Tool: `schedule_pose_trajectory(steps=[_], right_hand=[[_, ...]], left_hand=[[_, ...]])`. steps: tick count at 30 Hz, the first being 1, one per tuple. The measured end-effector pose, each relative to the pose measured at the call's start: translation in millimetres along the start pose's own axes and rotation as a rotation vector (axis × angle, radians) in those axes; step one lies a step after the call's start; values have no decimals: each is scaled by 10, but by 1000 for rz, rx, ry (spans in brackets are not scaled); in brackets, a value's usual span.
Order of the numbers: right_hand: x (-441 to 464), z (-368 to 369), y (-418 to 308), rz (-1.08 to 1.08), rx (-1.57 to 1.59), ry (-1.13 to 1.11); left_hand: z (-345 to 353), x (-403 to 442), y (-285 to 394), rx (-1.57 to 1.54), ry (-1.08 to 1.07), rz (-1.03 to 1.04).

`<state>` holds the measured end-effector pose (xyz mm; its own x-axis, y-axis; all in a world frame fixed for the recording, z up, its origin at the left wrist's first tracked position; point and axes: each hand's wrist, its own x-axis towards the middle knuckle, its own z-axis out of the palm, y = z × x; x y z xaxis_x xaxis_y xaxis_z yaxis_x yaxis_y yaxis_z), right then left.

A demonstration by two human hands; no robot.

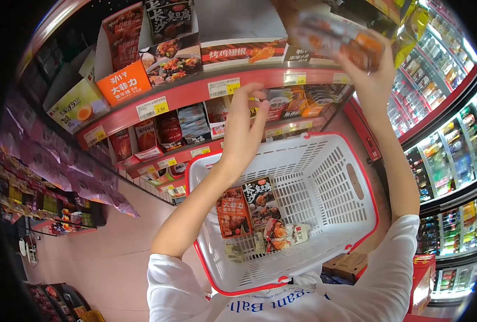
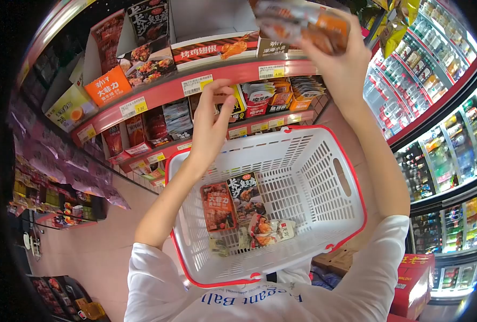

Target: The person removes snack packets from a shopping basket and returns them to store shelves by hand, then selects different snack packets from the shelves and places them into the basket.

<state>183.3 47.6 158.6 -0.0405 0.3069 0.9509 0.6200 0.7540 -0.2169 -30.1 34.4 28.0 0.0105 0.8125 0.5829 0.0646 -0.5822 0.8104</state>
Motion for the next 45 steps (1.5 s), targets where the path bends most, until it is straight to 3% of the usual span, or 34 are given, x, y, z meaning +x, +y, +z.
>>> schedule_pose_trajectory(steps=[3, 5, 7, 13, 15, 19, 25, 29, 32, 45], right_hand=[[203, 151, 102, 16, -230, 31], [298, 255, 267, -35, -201, 5], [367, 363, 337, -81, -439, -80], [471, 541, 551, 54, -540, -264], [502, 593, 575, -93, -706, -313], [746, 592, 241, 142, -664, -493], [1052, 491, 643, 21, -604, -786], [1047, 474, 578, -43, -568, -812], [1094, 461, 453, -53, -737, -859], [1404, 649, 776, -80, -538, -1244]], left_hand=[[23, -19, 29, 61, -101, 20], [58, -72, 36, 55, -186, 22], [74, -104, 23, 68, -204, 18], [55, -144, 50, 163, -316, -16], [54, -140, 24, 169, -321, -15], [45, -121, 8, 173, -330, -5], [67, -131, 49, 170, -367, -3], [82, -165, 72, 201, -402, 19], [104, -196, 60, 199, -428, 24], [130, -256, 32, 208, -516, 91]])
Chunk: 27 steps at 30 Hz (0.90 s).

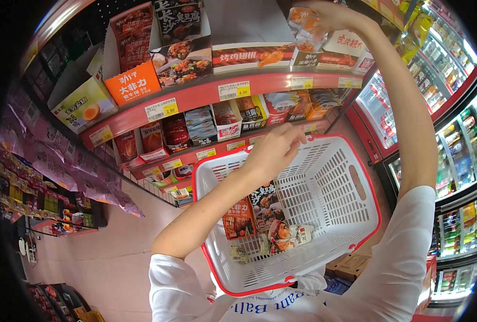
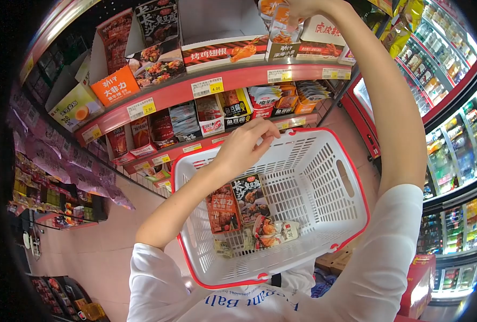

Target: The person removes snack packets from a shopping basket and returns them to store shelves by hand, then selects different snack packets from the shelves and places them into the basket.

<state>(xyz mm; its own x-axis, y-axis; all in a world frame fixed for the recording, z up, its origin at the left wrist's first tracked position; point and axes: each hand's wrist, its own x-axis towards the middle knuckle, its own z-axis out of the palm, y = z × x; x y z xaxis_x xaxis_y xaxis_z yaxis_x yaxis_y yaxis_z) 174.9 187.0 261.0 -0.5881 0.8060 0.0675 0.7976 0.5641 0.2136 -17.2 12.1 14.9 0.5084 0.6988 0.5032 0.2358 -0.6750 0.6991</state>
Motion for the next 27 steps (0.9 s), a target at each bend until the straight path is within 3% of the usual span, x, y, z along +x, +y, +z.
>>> schedule_pose_trajectory(steps=[2, 4, 7, 8, 10, 14, 21, 23, 27], right_hand=[[31, -31, -44, 19, 4, -39], [19, -59, -78, 194, 247, -151], [-10, -71, -371, 342, 243, -71], [-33, -69, -380, 344, 243, -65], [-16, -29, -390, 84, -242, 89], [115, 154, -139, -42, -282, 194], [138, 226, -223, 149, -181, 160], [192, 402, -113, -167, -485, 677], [252, 639, -84, -114, -512, 786]], left_hand=[[0, -10, -6, 6, -6, 7], [2, -28, 12, 46, -38, 3], [44, -32, -4, 60, -55, 13], [60, -30, -26, 76, -58, 17], [65, -45, -54, 73, -89, 33], [83, -41, -84, 68, -154, 62], [53, -42, -78, 103, -216, 73], [61, -45, -88, 102, -222, 120], [61, -42, -89, 112, -252, 119]])
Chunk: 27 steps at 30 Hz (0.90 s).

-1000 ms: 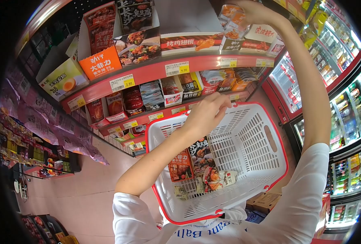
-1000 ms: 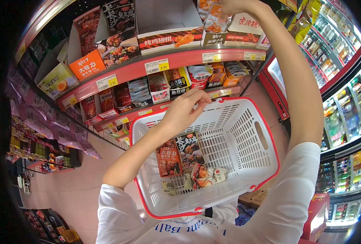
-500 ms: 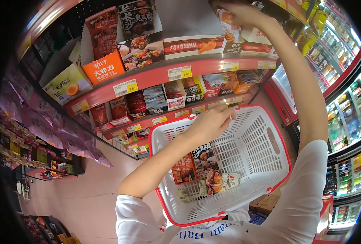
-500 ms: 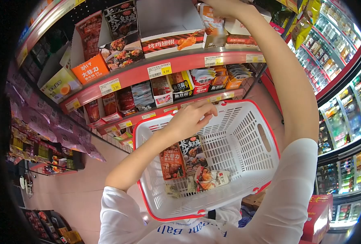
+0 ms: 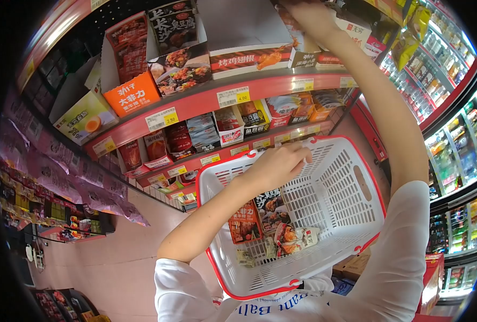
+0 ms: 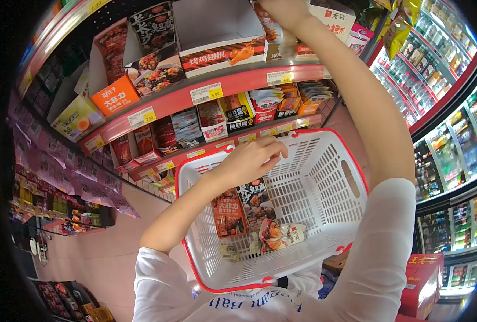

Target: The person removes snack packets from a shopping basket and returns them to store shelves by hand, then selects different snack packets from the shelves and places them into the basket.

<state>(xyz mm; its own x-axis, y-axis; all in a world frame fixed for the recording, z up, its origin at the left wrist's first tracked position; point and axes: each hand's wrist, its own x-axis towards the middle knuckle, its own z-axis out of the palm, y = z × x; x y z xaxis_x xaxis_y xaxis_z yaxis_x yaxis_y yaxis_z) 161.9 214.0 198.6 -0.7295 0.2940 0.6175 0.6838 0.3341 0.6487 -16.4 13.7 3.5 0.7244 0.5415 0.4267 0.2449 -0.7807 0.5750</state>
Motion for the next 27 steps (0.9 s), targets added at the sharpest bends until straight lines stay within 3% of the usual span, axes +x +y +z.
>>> schedule_pose_trajectory(steps=[3, 5, 9, 11, 12, 13, 15, 17, 19, 21, 23, 25, 27], right_hand=[[-76, 233, -21, 78, -80, -187], [-65, 299, -115, 331, -18, -324], [-64, 76, -283, 406, -49, -440], [-95, -193, -420, 354, -92, 0], [-117, -369, -471, 333, 68, 199], [-142, -542, -586, 448, 391, 285], [-275, -741, -747, 429, 446, 497], [-1151, -242, -484, 64, -31, 42], [-814, -1320, -1100, 378, 373, 354], [-1028, -1394, -1337, 416, 787, 450], [-1189, -1775, -1633, 651, 1030, -99], [-1432, -1868, -1770, 594, 1117, -796], [-1944, -1706, -1985, 318, 1073, -1173]], left_hand=[[12, 2, -20, 28, -41, -3], [-1, -4, -13, 42, -36, 15], [-62, -12, 32, -11, -143, -69], [28, -24, -85, 60, -55, 42], [32, -27, -101, 51, -44, 39], [10, -26, -86, 60, -25, 35], [-14, -26, -89, 37, -26, 19], [-35, -37, -82, 36, -44, -10], [-34, -49, -86, 38, -59, -34], [-32, -67, -111, 78, -128, -86], [-5, -110, -174, 84, -162, -102], [21, -150, -229, 195, -309, -118], [82, -176, -283, 146, -358, -130]])
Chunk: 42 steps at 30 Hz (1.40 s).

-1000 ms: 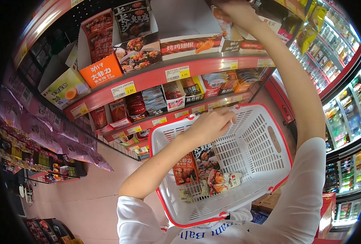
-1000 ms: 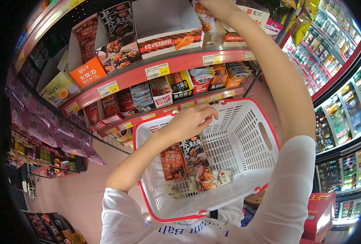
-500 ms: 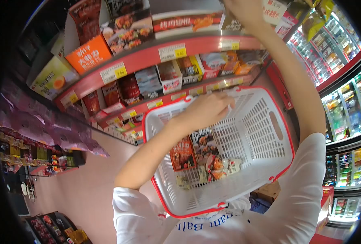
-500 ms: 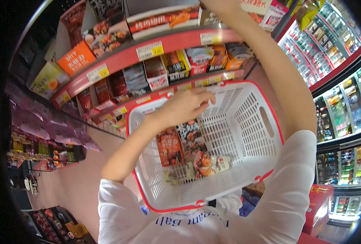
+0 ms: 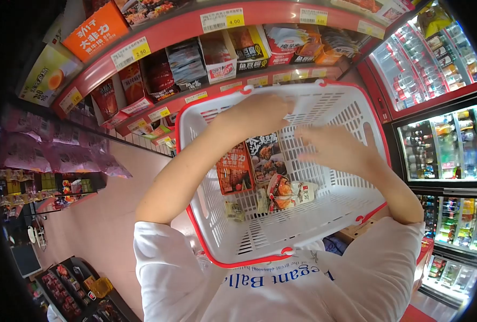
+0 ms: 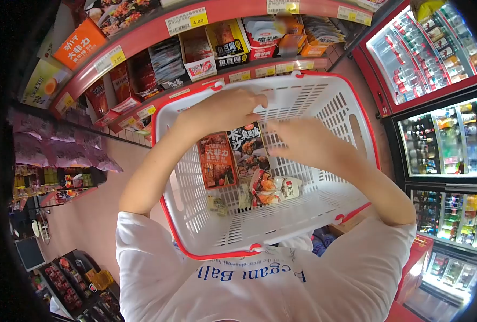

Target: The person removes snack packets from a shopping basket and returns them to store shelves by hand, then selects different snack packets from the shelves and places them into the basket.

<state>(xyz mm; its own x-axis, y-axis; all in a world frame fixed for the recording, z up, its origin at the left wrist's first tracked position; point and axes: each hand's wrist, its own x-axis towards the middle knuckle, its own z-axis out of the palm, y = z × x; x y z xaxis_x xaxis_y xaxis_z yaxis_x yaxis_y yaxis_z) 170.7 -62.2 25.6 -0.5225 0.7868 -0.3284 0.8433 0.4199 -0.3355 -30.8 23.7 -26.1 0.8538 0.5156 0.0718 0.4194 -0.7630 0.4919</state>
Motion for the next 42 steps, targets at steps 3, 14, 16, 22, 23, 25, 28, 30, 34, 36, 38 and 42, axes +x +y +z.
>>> schedule_pose_trajectory(steps=[3, 14, 16, 22, 23, 25, 28, 30, 34, 36, 38, 42], right_hand=[[66, 744, 576, -3, -113, -538], [96, 1607, 669, -131, 178, -681], [154, 1562, 774, -210, 125, -687], [186, 453, 778, -255, 338, -629], [138, 262, 766, -254, 334, -622], [53, -30, 763, -156, 413, -354], [-11, -30, 804, 15, 917, 35], [-20, -145, 672, 62, 921, 109], [64, -71, 562, -4, 968, 443], [103, -89, 470, 6, 747, 605], [134, -181, 320, 26, 623, 655], [337, -493, 185, -97, 583, 918]], left_hand=[[-47, -2, 115, -14, -132, -122], [3, -10, 104, 27, -144, -125], [10, -9, 85, 28, -118, -117], [-117, 62, 166, -131, 39, -253], [-160, 103, 150, -270, 60, -284], [-272, 134, 207, -601, 113, -362], [-361, 133, 314, -968, 258, -293], [-394, 128, 438, -994, 395, -192], [-309, 133, 440, -685, 550, -90], [-320, 138, 356, -568, 566, -114], [-330, 133, 291, -653, 628, -118], [-434, 144, 275, -968, 867, -146]])
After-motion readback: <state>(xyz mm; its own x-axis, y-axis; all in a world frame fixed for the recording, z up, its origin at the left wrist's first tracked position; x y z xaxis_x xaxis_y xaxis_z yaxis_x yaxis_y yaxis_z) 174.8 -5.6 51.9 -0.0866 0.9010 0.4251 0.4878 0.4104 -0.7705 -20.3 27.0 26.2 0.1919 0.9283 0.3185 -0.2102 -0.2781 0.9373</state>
